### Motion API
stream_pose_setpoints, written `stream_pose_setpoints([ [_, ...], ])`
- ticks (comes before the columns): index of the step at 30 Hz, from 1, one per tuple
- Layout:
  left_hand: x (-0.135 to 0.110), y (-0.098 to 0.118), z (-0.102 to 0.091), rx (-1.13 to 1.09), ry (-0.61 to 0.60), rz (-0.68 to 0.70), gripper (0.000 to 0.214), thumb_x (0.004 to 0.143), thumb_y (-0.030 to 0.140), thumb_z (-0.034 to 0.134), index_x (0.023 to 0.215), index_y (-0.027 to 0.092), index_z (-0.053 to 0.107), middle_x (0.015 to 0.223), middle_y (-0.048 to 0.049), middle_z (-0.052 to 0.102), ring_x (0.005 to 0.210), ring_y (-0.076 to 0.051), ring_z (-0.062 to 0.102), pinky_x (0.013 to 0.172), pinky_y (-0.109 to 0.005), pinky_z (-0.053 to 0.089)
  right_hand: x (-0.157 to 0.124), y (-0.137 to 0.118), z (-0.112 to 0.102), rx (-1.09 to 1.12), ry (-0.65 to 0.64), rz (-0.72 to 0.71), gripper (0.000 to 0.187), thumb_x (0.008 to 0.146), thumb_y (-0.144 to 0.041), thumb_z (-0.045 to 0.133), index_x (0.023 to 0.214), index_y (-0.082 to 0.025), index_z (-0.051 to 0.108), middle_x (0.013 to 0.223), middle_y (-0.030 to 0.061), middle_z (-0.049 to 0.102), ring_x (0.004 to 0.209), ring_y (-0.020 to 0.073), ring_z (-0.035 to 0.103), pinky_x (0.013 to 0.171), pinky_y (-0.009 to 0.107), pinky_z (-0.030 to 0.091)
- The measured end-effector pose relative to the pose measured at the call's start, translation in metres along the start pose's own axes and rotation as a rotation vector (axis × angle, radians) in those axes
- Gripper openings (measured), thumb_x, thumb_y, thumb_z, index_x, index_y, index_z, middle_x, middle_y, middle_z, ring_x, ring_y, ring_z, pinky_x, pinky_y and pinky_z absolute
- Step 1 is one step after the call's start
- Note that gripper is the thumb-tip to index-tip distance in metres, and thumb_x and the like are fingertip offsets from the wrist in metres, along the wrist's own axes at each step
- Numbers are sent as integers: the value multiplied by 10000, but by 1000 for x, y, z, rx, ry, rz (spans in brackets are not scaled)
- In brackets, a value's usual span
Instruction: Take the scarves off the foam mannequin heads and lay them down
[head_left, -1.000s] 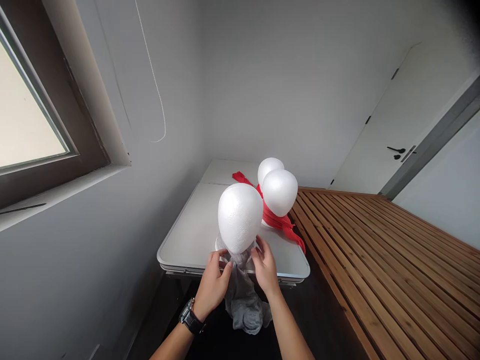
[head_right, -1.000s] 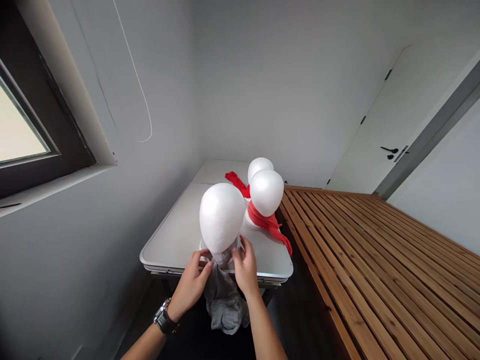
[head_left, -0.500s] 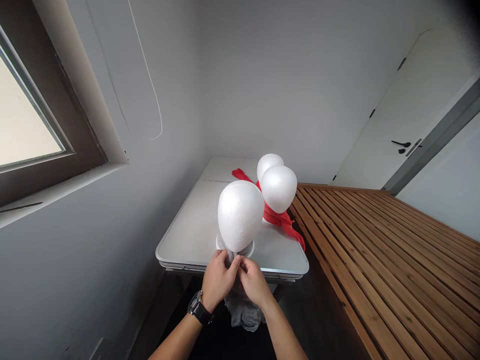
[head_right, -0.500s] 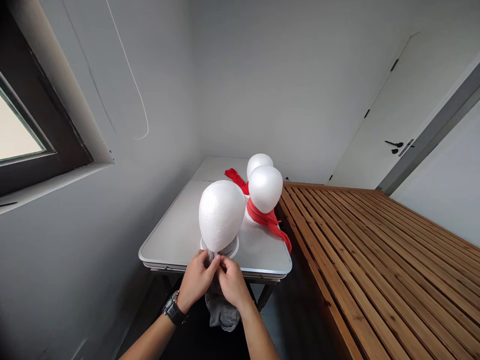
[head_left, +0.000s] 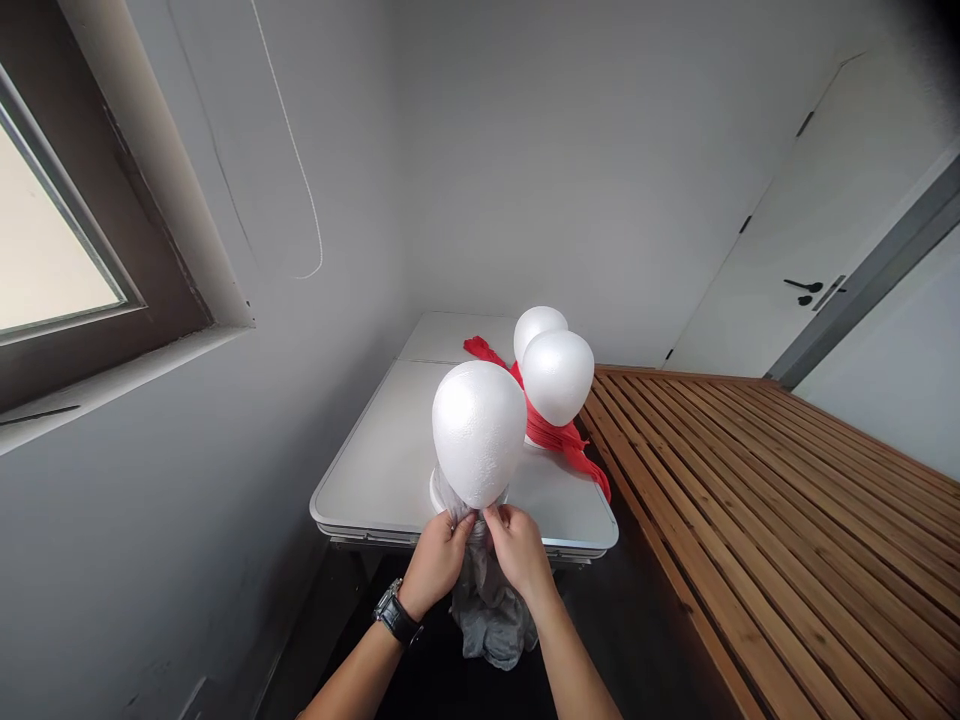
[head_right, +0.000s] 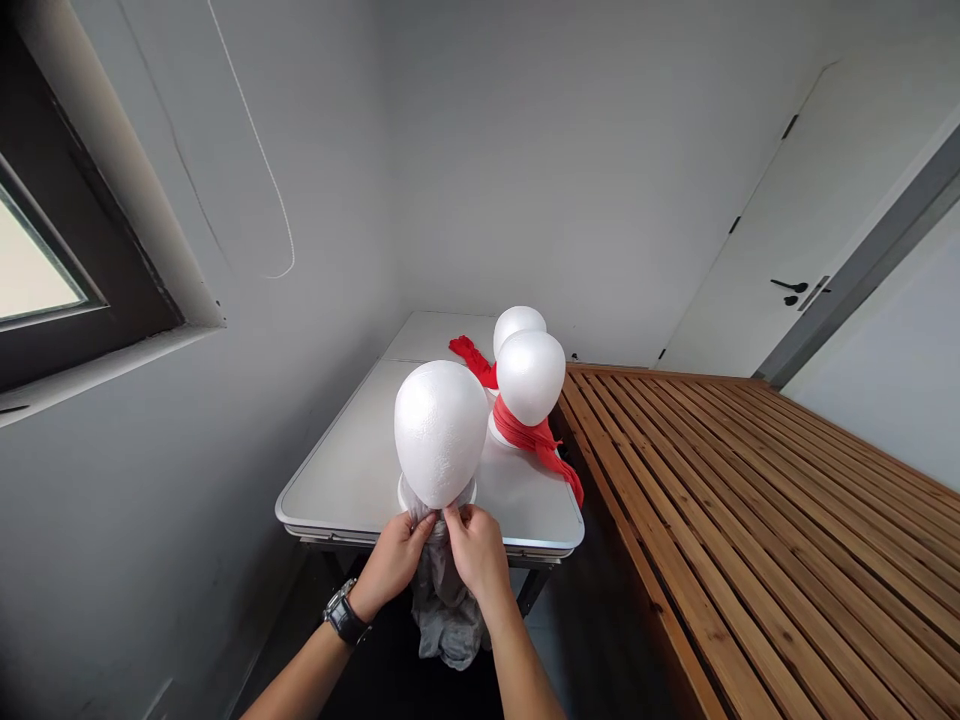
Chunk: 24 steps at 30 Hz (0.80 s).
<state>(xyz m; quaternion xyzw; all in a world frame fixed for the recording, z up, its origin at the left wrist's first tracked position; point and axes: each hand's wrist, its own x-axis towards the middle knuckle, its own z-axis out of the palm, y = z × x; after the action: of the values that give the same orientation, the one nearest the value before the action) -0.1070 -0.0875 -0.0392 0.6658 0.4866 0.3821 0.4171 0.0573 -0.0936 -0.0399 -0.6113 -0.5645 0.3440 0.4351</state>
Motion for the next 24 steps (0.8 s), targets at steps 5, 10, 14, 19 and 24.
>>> stream_pose_setpoints([
  [5,-4,6,-8,132,-29,-83,480,1035,534,482,987,139,750,996,-142,798,943,-290,722,829,-335,490,4,0,7,112,-27,23,591,898,-700,615,603,-190,567,582,19,556,588,143,458,555,267,283],
  [10,-7,19,-17,206,-28,-129,525,1011,603,490,884,150,722,874,-115,769,790,-245,674,702,-303,425,-6,-2,23,515,-71,322,555,780,-719,696,636,-213,522,507,-43,465,423,81,317,432,246,195],
  [14,-4,15,-11,-67,-29,-105,430,959,539,534,823,160,685,850,-73,742,817,-222,648,753,-288,455,-8,-9,28,600,-100,367,509,739,-665,757,671,-195,574,520,-45,509,382,69,355,395,224,193],
  [19,-3,4,-4,-99,131,-144,251,859,380,484,705,188,534,670,-13,568,649,-155,479,616,-263,338,-7,-5,25,517,18,264,549,781,-657,737,564,-171,605,530,26,597,407,84,437,435,234,300],
  [24,-3,1,-16,-25,208,-141,202,817,361,431,668,225,422,616,8,455,612,-147,403,579,-271,272,3,7,9,636,134,310,502,705,-641,793,631,-178,614,569,49,656,409,95,446,420,240,317],
])
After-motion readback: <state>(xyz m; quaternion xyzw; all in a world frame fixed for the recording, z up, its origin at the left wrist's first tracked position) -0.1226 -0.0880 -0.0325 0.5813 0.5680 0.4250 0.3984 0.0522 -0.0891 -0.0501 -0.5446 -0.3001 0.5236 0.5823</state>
